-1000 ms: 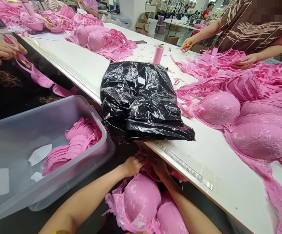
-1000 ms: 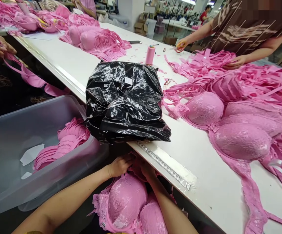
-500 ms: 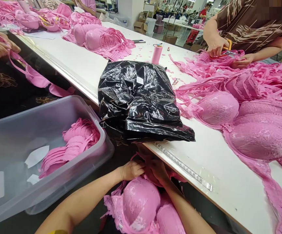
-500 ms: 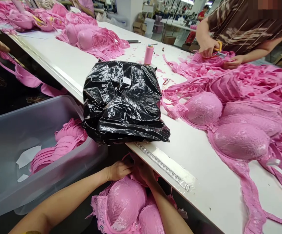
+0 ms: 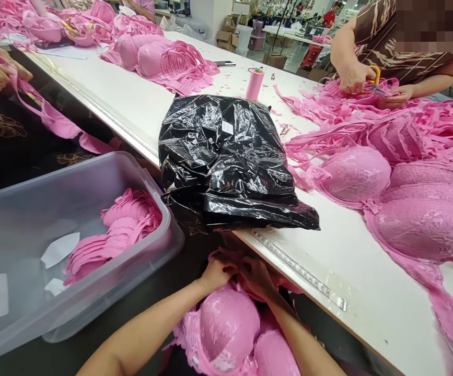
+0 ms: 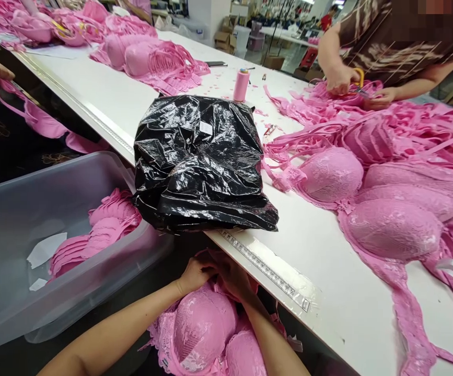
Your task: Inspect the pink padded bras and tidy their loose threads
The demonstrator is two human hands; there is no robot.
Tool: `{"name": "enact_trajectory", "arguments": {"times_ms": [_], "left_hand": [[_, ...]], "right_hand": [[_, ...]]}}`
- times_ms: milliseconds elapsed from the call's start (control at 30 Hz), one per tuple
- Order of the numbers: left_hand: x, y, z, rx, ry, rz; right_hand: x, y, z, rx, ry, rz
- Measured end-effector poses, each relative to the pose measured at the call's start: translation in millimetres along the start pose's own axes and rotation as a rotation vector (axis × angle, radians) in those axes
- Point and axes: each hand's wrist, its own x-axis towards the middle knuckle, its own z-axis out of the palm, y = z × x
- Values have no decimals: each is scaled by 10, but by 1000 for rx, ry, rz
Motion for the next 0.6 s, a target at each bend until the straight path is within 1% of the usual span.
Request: {"name": "enact_trajectory", "arguments": {"times_ms": [67, 133, 200, 333, 400, 500, 600], "left_hand": [[-10, 10, 26, -1, 0, -59], [-33, 13, 27, -9, -41, -69], [-63, 13, -13, -30, -124, -24], [-100, 10, -185, -66, -325, 134], [-106, -2, -251, -63, -392, 188], [-112, -36, -258, -44, -424, 206], [-109, -66, -193, -42, -400, 171]], "right_hand": [[5, 27, 18, -3, -1, -1], [1, 65, 41, -15, -15, 8], [-11, 101, 65, -32, -43, 14], [-34, 147, 107, -75, -86, 8], [-36, 161, 124, -95, -93, -1], [-36, 172, 142, -127, -95, -8], [-50, 161, 138, -157, -89, -13]]}}
